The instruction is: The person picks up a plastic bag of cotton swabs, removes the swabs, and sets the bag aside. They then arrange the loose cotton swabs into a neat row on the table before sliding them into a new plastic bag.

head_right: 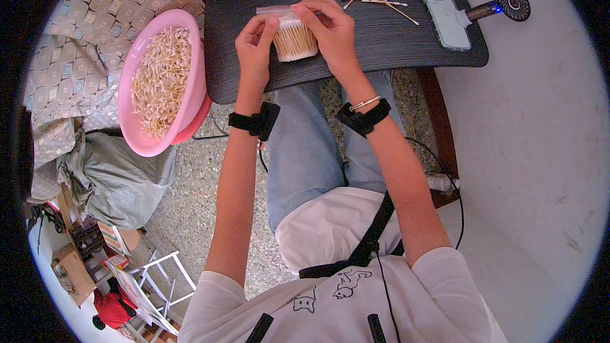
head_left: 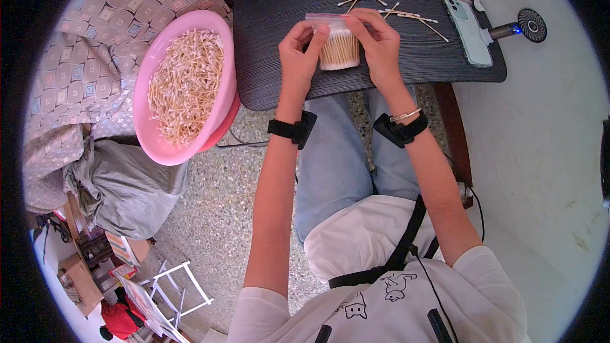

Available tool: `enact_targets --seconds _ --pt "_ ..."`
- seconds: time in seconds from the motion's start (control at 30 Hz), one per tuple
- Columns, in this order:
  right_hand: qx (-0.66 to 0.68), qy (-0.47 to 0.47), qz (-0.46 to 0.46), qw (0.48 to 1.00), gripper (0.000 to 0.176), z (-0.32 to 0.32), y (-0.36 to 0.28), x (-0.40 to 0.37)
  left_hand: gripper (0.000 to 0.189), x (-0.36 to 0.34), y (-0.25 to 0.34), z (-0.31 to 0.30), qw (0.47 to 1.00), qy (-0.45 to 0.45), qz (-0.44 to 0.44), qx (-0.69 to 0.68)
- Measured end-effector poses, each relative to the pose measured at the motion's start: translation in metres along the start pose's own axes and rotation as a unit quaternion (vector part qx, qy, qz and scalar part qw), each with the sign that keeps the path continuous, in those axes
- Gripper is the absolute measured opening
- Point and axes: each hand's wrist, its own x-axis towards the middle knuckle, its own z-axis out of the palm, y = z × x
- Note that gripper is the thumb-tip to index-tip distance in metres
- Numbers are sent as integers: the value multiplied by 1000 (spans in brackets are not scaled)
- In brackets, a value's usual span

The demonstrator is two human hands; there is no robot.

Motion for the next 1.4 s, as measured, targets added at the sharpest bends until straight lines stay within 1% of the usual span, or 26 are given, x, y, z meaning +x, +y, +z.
enact_targets --seconds 0.03,0.1,0.13,0.2,0.3,0.4,0.53,0.6,0.73,0.83,0.93,1.0,1.13,1.3,1.4 --pt "-2 -10 -20 1000 15 0 0 0 22 -1 0 0 1000 -3 3 5" --pt "-5 -29 -61 998 19 1 0 0 24 -1 5 3 999 -10 37 -27" --pt "11 -39 -40 998 22 2 0 0 26 -1 8 4 998 -14 53 -44" --pt "43 -58 3 997 29 3 -1 0 26 -1 7 3 998 -28 43 -32" --pt "53 -87 41 994 34 4 1 0 27 0 4 1 998 -42 32 -22" --pt "55 -84 55 993 33 3 4 1 28 0 1 2 998 -47 36 5" --pt "27 -90 36 995 32 4 5 1 28 0 -1 2 997 -51 58 22" --pt "22 -86 37 995 32 5 4 1 26 -1 1 2 998 -43 41 9" --pt "39 -81 45 995 22 3 -1 -1 20 -1 5 1 999 -29 25 -9" --pt "74 -51 42 995 16 1 4 -1 16 2 0 -1 997 29 67 -38" --pt "69 -25 59 996 14 -1 5 0 14 3 3 1 996 43 83 -15" --pt "56 -20 69 996 15 1 3 -1 14 1 3 1 996 39 67 -35" --pt "68 -21 56 996 14 5 0 -3 15 1 2 0 995 64 70 -44" --pt "59 0 41 997 12 4 2 -3 12 2 2 1 990 79 101 -61" --pt "48 -4 20 999 11 3 3 -2 10 2 2 2 988 96 111 -50"
